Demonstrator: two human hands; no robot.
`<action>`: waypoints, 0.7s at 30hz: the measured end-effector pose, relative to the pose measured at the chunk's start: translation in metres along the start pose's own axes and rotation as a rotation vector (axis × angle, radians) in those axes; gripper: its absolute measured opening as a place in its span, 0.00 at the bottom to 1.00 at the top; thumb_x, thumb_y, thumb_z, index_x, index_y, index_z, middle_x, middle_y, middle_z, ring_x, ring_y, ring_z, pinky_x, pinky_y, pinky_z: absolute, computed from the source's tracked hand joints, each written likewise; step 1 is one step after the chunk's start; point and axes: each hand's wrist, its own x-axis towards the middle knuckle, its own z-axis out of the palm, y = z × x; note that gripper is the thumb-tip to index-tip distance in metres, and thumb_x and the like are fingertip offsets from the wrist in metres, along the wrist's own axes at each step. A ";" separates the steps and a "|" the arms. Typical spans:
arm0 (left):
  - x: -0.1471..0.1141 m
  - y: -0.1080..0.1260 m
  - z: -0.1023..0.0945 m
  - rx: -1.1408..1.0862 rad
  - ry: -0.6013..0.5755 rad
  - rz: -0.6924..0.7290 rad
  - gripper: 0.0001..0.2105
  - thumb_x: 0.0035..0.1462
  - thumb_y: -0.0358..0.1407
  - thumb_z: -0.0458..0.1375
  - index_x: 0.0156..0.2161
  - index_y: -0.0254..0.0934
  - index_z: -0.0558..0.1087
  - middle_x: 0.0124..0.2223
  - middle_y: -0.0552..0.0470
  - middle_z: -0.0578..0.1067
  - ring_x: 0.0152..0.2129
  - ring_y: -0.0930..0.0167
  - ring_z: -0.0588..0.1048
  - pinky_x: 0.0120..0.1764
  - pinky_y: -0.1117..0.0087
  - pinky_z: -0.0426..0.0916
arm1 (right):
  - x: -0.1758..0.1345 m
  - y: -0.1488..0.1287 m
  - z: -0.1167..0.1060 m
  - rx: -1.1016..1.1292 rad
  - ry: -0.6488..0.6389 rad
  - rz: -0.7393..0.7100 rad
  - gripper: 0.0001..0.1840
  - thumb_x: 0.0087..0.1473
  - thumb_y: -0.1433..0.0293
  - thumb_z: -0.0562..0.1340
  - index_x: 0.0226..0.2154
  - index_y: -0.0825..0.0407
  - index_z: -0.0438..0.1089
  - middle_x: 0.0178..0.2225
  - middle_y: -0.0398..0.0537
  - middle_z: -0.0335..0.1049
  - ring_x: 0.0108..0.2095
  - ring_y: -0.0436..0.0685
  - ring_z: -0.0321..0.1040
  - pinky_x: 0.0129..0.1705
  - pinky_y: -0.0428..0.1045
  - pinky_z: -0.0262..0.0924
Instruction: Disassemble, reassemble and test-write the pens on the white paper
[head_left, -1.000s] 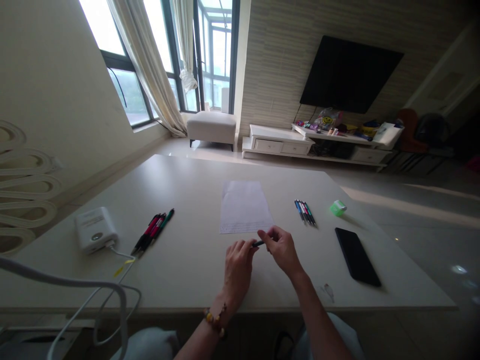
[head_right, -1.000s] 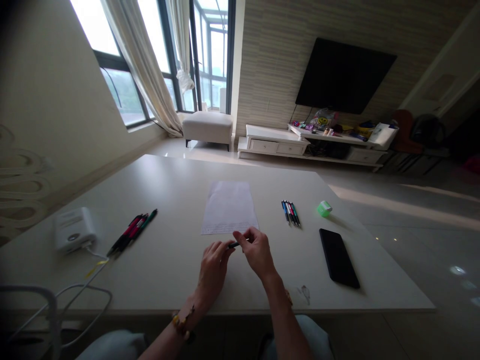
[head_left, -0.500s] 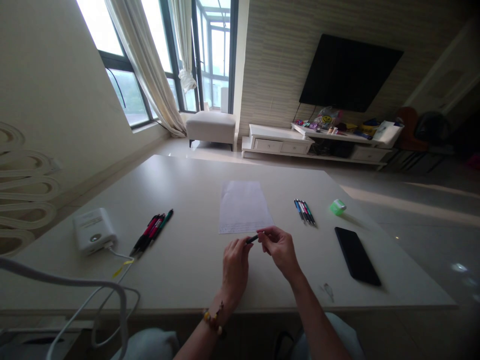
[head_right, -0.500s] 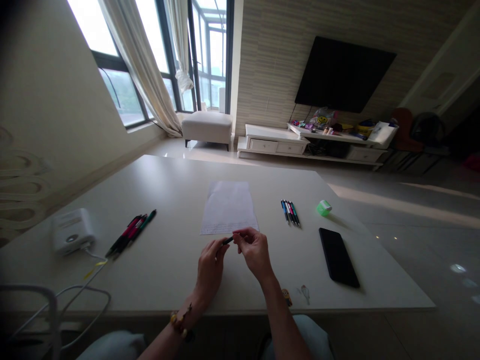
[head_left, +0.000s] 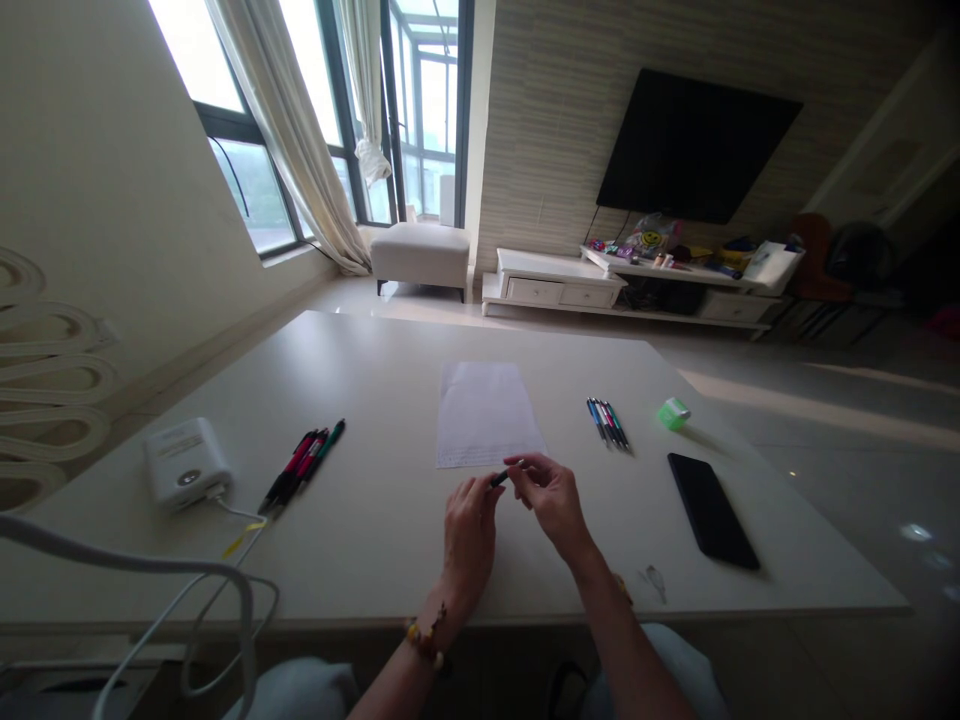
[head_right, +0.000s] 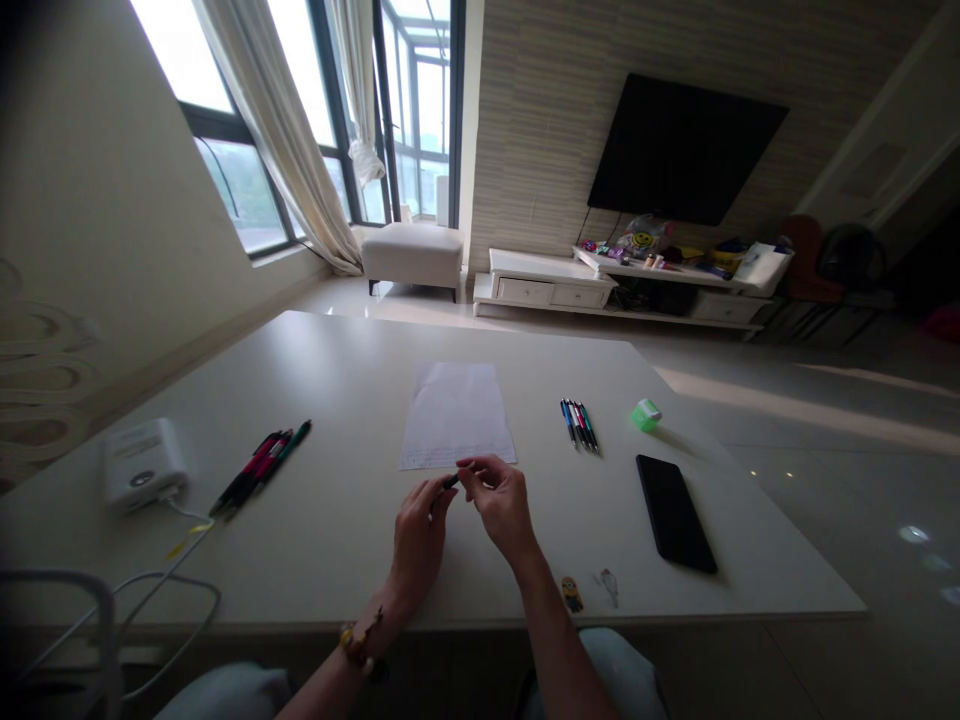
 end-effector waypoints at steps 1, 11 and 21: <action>0.000 0.000 0.000 -0.001 0.000 -0.002 0.07 0.59 0.32 0.53 0.42 0.39 0.71 0.38 0.50 0.75 0.35 0.68 0.73 0.39 0.66 0.66 | 0.000 0.000 0.000 -0.011 0.006 0.002 0.14 0.46 0.60 0.65 0.31 0.54 0.73 0.21 0.44 0.68 0.20 0.49 0.61 0.20 0.44 0.57; 0.000 0.001 0.001 -0.009 0.002 0.002 0.08 0.59 0.31 0.53 0.42 0.39 0.71 0.38 0.51 0.75 0.35 0.69 0.73 0.39 0.67 0.66 | -0.001 -0.002 0.000 -0.046 0.049 0.002 0.14 0.45 0.60 0.65 0.27 0.55 0.72 0.19 0.44 0.66 0.20 0.50 0.61 0.22 0.45 0.58; 0.000 0.000 0.001 -0.018 -0.009 0.001 0.07 0.59 0.32 0.53 0.42 0.40 0.70 0.38 0.51 0.75 0.36 0.68 0.72 0.40 0.66 0.66 | 0.000 0.004 -0.002 -0.003 0.036 0.028 0.15 0.45 0.60 0.67 0.29 0.55 0.72 0.19 0.42 0.65 0.19 0.48 0.58 0.20 0.44 0.52</action>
